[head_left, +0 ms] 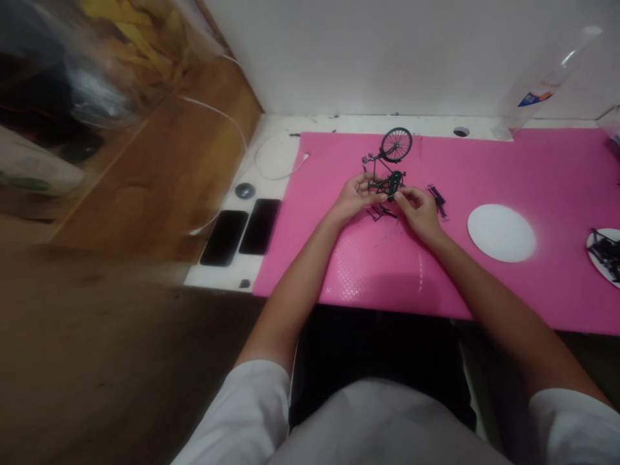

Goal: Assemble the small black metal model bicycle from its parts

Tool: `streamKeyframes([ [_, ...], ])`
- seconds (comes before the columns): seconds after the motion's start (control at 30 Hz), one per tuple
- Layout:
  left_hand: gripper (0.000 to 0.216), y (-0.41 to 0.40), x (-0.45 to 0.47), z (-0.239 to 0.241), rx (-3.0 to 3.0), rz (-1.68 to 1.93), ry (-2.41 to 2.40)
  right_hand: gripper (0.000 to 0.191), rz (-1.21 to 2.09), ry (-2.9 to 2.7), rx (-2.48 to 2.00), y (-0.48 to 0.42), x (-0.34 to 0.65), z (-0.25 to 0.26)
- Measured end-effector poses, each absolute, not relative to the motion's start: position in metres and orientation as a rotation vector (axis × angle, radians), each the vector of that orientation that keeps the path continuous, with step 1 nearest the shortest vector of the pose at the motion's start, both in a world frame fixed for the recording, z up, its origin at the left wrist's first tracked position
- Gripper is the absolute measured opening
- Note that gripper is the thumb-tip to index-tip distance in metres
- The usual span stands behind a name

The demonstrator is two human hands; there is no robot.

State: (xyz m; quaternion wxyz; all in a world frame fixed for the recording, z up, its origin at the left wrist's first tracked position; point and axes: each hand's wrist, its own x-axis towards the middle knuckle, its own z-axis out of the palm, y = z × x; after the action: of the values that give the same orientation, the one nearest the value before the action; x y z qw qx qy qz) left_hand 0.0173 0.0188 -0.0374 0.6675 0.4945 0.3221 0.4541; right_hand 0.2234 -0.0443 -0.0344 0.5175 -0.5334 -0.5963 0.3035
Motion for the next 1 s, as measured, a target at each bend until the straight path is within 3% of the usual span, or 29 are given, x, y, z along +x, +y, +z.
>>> streamKeyframes([
  [0.17, 0.081, 0.021, 0.017, -0.04, 1.143, 1.022, 0.707, 0.054, 0.723, -1.416, -1.291, -0.044, 0.222, -0.035],
  [0.43, 0.076, 0.022, 0.018, -0.043, 1.205, 1.048, 0.735, 0.034, 0.726, -1.411, -1.301, -0.042, 0.224, -0.038],
  [0.8, 0.076, 0.017, 0.02, -0.041, 1.102, 0.991, 0.711, 0.058, 0.703, -1.399, -1.285, -0.044, 0.222, -0.033],
  [1.0, 0.073, 0.01, 0.025, -0.037, 1.008, 1.025, 0.677, 0.051, 0.688, -1.397, -1.264, -0.044, 0.221, -0.031],
])
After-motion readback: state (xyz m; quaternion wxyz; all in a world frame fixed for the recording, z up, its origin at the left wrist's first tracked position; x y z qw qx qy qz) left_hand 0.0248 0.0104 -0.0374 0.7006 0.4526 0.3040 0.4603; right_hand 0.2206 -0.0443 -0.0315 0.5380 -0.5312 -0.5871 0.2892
